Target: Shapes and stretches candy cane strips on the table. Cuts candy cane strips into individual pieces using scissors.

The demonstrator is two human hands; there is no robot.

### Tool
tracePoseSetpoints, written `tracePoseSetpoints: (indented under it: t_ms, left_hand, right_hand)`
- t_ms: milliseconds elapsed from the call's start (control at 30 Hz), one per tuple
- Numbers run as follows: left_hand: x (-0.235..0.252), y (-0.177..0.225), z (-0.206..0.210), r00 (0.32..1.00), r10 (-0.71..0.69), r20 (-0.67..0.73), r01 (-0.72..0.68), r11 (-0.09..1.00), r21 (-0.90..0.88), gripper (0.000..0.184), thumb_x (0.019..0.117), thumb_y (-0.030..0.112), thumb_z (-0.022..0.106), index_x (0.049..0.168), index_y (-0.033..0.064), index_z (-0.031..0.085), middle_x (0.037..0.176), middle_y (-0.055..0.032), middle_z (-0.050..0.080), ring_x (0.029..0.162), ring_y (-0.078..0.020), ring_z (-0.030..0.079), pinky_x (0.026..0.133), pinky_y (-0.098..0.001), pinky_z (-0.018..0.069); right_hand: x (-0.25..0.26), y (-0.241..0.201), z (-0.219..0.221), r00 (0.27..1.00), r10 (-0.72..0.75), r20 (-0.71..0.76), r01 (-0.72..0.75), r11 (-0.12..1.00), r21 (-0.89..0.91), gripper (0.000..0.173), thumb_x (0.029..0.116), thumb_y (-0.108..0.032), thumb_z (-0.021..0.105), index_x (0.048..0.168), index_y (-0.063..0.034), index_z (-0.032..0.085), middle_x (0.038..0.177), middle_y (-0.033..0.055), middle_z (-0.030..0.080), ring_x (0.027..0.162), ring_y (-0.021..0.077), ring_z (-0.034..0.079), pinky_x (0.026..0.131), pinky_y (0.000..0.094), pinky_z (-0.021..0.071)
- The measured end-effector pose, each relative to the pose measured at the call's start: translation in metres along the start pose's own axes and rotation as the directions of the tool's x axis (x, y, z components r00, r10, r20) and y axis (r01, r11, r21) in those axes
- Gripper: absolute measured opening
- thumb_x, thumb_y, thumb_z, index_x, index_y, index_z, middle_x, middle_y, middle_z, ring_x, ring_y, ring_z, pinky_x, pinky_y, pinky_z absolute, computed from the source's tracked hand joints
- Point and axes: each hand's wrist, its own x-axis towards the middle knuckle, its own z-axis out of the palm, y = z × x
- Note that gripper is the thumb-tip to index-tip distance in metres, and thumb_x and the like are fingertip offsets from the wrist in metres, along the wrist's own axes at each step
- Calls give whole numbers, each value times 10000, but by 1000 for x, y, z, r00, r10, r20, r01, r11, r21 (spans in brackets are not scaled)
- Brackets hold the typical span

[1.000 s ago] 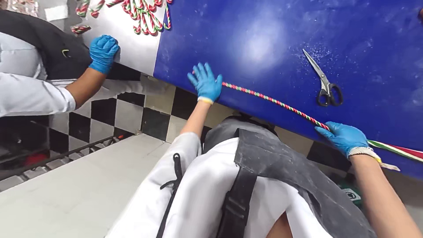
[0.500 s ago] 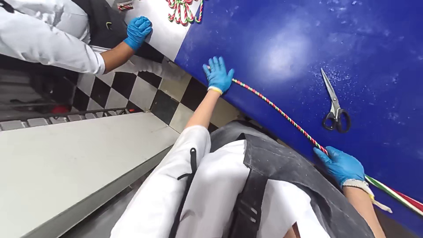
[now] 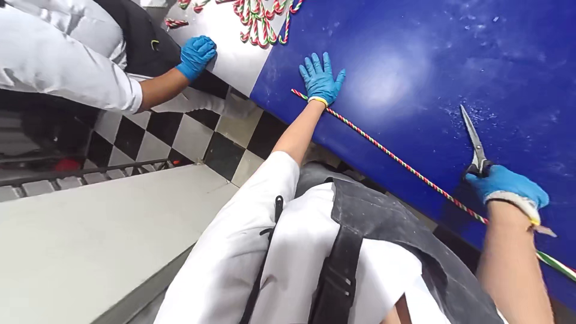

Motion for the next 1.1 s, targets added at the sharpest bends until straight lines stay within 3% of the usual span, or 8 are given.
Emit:
tracePoseSetpoints:
  t_ms: [133,267,400,500,567,767,967,1100]
  left_hand:
    - [14,-17,-25,975,152,162,-93,942,-322,666,1055,625,229,1589,270,409,1700,-131,255,1590,-371,129,1249,-669,23]
    - [18,-86,-67,747,623,230,-399,698,-595,521,1081,470,402,1370,115,650,1424,-112,625,1389,-247,532,1202,-504,371]
    - [-15,-109,-51,562,780,274,-669,624,-405,506,935,562,624,1303,223,698,1576,-156,465,1523,-362,324,1257,-602,177]
    - [-33,-104,-36,532,838,121,-764,537,-358,287,997,327,608,1166,137,739,1513,-147,538,1490,-366,390,1256,-580,225]
    - [-33,-104,-31,498,864,68,-786,483,-386,248,1010,276,596,1080,96,751,1434,-129,608,1454,-357,444,1249,-563,260]
    - [-35,-113,-37,456,882,118,-760,455,-464,243,990,306,619,1043,109,750,1388,-121,635,1449,-346,447,1254,-551,243]
    - [-33,-124,-40,486,857,172,-777,514,-364,290,1007,323,578,1082,91,735,1433,-123,602,1468,-341,422,1253,-551,246]
    - [-46,-101,-47,515,825,235,-766,565,-307,662,870,642,664,1330,166,657,1573,-159,454,1508,-381,338,1246,-591,230]
  right_hand:
    - [43,27,9,991,-89,98,66,974,216,440,953,-384,707,1102,30,690,1031,340,677,976,520,656,826,755,471]
    - [-41,-25,34,985,-171,23,91,629,772,398,971,-294,612,1310,-88,634,1098,127,719,862,244,681,720,488,571]
    - [-155,-128,84,821,-566,82,250,485,838,426,945,-208,665,1338,-68,581,1051,53,716,873,142,693,759,367,605]
    - [-209,-201,61,662,-626,411,92,612,785,471,1011,-79,609,1464,-52,486,1244,149,664,1085,206,644,969,429,521]
    - [-201,-227,88,630,-669,394,40,535,844,428,1069,-228,513,1469,-79,470,1331,91,634,1169,122,616,1024,349,508]
    - [-181,-314,112,752,-638,164,-233,-25,972,304,1081,-328,448,1198,-70,558,801,-46,613,679,35,590,637,203,530]
    - [-174,-309,121,811,-576,102,-22,143,989,261,1023,-342,605,950,-95,647,694,-74,624,598,17,595,589,216,530]
    - [-191,-228,120,696,-695,180,173,406,897,367,1009,-318,590,1310,-107,590,1069,30,687,930,86,655,850,332,565]
